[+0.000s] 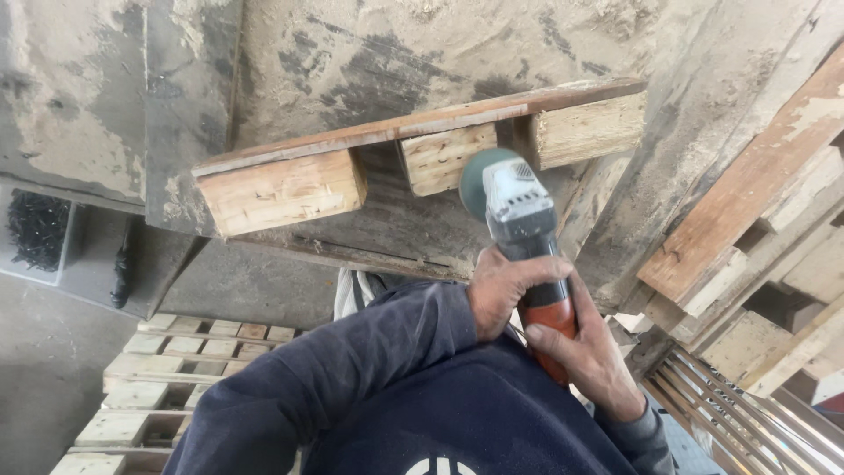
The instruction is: The person uses an angle grinder with a sanding disc to smooth the edges and surfaces of small wooden blocks. They hold each block with one hand while operating the tool with the other, moving between different pieces on a workbench.
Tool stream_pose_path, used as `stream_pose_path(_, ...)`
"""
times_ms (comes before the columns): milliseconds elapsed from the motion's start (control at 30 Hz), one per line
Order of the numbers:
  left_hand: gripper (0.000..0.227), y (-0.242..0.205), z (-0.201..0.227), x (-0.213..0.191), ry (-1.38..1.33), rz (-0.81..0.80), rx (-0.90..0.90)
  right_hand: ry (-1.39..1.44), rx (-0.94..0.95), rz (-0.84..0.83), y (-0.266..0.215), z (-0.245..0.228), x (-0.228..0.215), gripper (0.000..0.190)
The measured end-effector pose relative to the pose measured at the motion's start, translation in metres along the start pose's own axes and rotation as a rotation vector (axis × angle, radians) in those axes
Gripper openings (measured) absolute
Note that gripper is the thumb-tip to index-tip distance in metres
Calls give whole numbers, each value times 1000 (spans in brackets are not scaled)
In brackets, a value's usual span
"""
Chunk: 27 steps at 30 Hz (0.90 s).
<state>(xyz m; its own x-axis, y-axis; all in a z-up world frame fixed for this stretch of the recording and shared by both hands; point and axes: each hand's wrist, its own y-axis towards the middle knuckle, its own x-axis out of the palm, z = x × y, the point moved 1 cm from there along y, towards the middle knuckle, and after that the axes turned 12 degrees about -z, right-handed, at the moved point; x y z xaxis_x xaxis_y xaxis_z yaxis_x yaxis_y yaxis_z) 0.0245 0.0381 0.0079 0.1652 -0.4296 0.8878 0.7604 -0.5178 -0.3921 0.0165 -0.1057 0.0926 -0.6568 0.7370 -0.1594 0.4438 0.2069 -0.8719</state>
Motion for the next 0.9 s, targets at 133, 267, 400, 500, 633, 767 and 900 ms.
stream_pose_path(133, 41, 2, 4, 0, 13, -16, 33, 9, -25, 16, 1, 2, 2, 108)
stream_pose_path(267, 41, 2, 10, -2, -4, -37, -23, -48, 70, 47, 3, 6, 4, 110)
stream_pose_path(400, 42, -14, 7, -4, -21, -15, -46, -96, 105, 28, 2, 9, 12, 117)
stream_pose_path(500, 41, -19, -9, -7, -58, -24, -45, -32, -12, 16, -6, 19, 14, 113)
stream_pose_path(633, 39, -9, -7, -16, -40, 0, -33, -57, -41, 18, 5, 17, 14, 111)
stream_pose_path(767, 38, -17, -19, -14, -45, -26, -24, 2, 7, 29, -5, 22, 22, 110)
stream_pose_path(900, 37, -5, -12, -14, -48, -64, -8, -63, -63, 64, 1, 16, 16, 108)
